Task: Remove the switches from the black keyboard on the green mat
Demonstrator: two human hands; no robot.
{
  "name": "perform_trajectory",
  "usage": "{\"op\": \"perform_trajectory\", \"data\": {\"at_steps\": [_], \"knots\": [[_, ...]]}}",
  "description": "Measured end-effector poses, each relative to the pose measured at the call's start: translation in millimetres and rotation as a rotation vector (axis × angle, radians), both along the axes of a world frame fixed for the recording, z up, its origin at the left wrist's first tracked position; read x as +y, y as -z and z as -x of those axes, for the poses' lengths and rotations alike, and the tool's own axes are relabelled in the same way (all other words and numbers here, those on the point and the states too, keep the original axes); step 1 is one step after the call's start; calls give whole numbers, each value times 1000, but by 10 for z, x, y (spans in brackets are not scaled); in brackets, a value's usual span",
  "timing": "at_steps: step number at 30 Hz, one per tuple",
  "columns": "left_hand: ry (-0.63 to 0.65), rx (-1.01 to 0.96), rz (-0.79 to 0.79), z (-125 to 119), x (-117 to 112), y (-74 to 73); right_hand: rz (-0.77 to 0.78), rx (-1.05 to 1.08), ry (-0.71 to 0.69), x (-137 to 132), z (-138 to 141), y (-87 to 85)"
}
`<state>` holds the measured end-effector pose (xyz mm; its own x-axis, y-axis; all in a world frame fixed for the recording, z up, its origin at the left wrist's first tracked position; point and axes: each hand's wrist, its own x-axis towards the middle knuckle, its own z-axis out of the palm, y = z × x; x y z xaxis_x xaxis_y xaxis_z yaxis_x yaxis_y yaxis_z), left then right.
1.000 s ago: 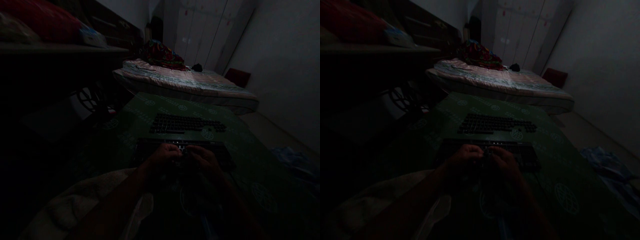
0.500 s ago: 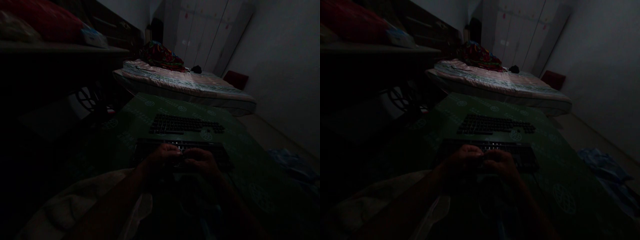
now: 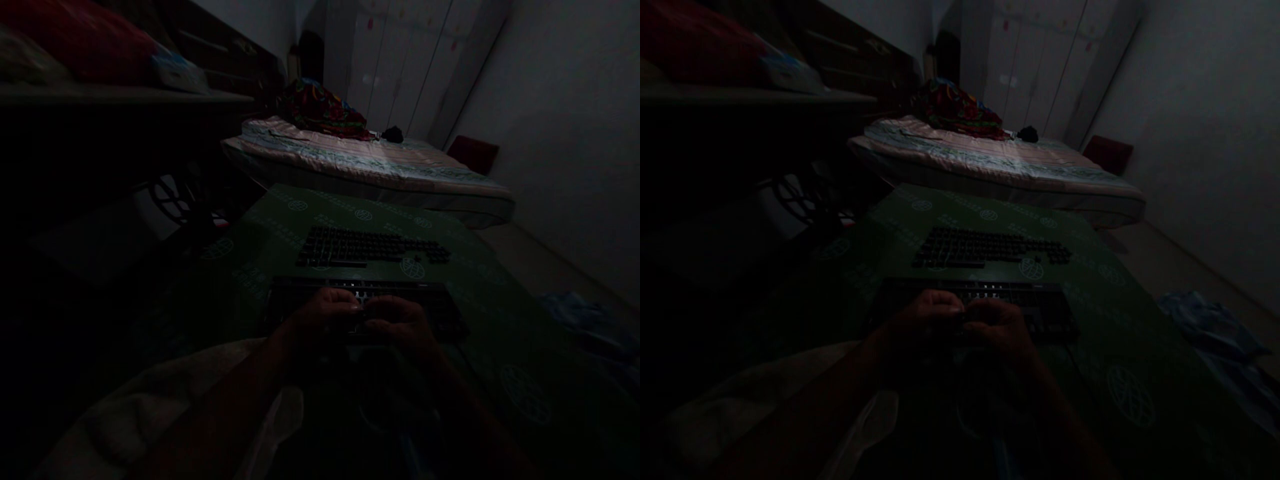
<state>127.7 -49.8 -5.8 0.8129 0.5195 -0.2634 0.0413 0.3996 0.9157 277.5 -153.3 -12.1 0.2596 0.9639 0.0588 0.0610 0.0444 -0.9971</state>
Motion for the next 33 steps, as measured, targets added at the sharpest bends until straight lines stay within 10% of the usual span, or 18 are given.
{"op": "perform_trajectory", "data": {"at_steps": [17, 33], "knots": [[-42, 34, -96, -31, 88, 144, -44, -452, -147, 96, -154, -164], [-60, 184, -246, -23, 41, 73, 332, -1074, 54, 1175, -951, 57]]}}
